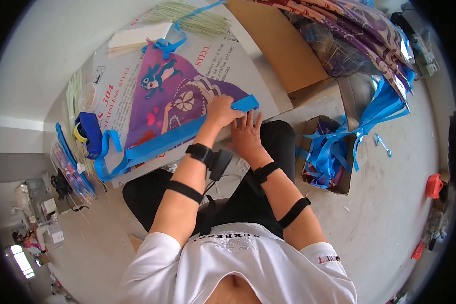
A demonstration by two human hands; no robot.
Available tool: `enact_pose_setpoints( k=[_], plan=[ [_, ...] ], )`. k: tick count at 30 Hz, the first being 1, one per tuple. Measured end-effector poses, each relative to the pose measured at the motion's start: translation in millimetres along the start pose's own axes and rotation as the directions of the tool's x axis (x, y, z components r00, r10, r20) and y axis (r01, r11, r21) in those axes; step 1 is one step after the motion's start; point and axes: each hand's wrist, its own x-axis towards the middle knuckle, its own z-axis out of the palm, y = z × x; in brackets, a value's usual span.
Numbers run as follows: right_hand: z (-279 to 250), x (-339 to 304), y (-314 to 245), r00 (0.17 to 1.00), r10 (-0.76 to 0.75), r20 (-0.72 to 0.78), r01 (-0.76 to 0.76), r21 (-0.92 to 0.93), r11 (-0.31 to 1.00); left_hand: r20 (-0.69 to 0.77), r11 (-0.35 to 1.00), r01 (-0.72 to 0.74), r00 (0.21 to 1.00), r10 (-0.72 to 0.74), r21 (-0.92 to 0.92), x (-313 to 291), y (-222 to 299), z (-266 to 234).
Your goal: Rolling and wrapping decorative posters with plastic strips and tape.
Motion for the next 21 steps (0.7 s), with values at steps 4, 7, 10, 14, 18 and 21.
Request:
enact_pose_setpoints(
  k=[4, 7, 10, 14, 18, 21],
  plan=[
    [-4, -1, 1, 1.0, 0.016, -0.024, -0.016, -0.001, 1.0, 0.149, 0.955, 0.005, 0.988, 0.041, -0.296, -7, -69, -15],
    [-7, -4, 6, 0.998, 0.039, -0.041, -0.037, 0.069, 0.997, 0.089, 0.897, 0.085, 0.995, -0.051, -0.433, -23, -90, -16],
    [2, -4, 12, 0.99, 0.011, -0.138, -0.007, 0.027, 1.0, 0.01, 0.895, 0.08, 0.996, -0.085, -0.439, -27, -93, -10],
    [5, -2, 23, 0.976, -0.031, -0.216, 0.025, -0.028, 0.999, -0.082, 0.988, 0.07, 0.993, -0.082, -0.139, -30, -81, -8],
    [-19, -3, 39, 0.995, 0.01, -0.097, 0.02, 0.302, 0.953, -0.122, 0.984, 0.074, 0.988, -0.094, -0.162, -36, -86, -8],
    [-32, 5, 29, 0.911, -0.066, -0.408, 0.15, 0.179, 0.972, -0.135, 0.991, 0.08, 0.986, -0.095, -0.111, -39, -80, -9]
  ],
)
